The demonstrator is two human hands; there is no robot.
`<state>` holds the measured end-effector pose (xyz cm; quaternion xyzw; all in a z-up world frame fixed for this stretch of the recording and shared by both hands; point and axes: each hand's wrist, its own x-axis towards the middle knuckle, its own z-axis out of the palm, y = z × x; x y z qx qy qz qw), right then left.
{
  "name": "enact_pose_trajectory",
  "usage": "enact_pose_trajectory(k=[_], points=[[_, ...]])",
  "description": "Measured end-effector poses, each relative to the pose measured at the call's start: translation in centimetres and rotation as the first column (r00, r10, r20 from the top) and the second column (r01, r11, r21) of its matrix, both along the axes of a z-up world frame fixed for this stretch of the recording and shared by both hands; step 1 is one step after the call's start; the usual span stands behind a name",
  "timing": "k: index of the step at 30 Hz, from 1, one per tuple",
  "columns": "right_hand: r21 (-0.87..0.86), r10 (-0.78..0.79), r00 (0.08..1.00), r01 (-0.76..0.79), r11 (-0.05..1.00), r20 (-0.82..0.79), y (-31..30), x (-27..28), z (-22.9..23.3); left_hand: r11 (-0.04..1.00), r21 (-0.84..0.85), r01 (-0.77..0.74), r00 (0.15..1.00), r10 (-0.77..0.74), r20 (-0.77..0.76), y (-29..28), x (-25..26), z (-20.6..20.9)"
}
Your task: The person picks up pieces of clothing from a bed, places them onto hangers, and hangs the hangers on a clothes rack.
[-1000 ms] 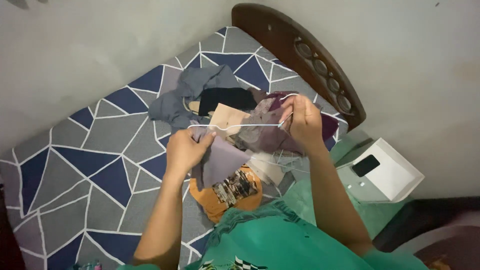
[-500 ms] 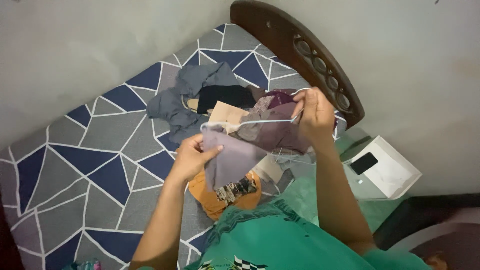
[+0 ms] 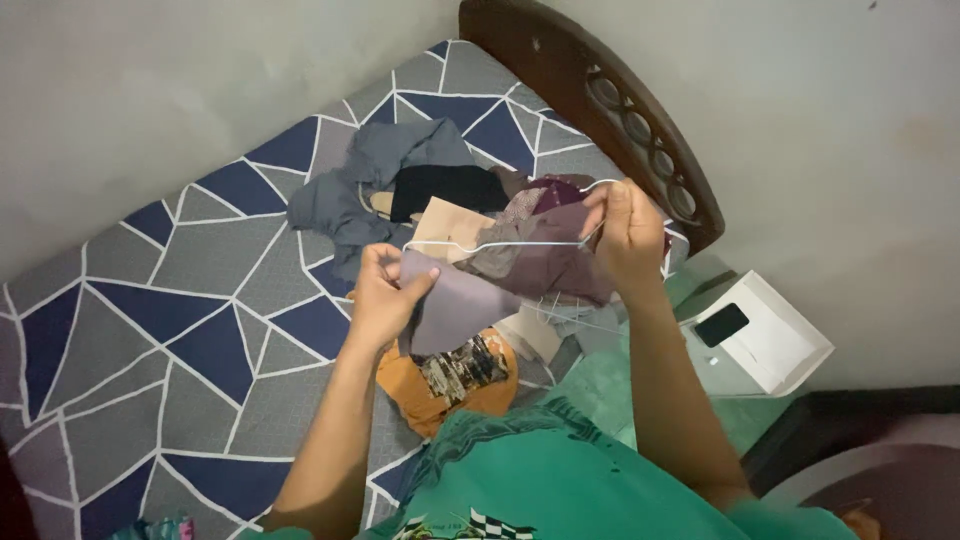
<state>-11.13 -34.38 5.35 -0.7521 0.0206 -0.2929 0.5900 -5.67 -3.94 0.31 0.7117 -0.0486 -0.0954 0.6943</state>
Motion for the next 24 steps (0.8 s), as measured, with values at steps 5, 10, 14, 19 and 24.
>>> enact_pose_trajectory(k=[5,10,14,19,24], points=[[0.076,0.028,1.0,-0.028,0.997,0.009,0.0,-0.1,-0.6,0.974,0.18,-0.139,0.99,0.135,0.035,0.0,0.4,0.9],[0.071,0.039,0.999,-0.037,0.997,-0.03,0.9,-0.7,-0.4,0.859,0.423,-0.287,0.891,0.077,0.448,-0.8,-0.8,3.1],[-0.093,0.1,0.995,-0.097,0.991,0.031,1.4,-0.6,-0.2,0.806,0.444,-0.392,0.534,-0.194,0.823,-1.4,-1.5,6.0],[-0.208,0.155,0.988,-0.157,0.966,-0.028,3.3,-0.3,0.5,0.822,0.526,0.217,0.647,-0.525,0.554,-2.5,-1.8,8.2],[-0.322,0.211,0.976,-0.186,0.928,0.044,5.4,0.0,1.8,0.827,0.494,0.27,0.662,-0.532,0.528,-4.4,-0.7,7.5]])
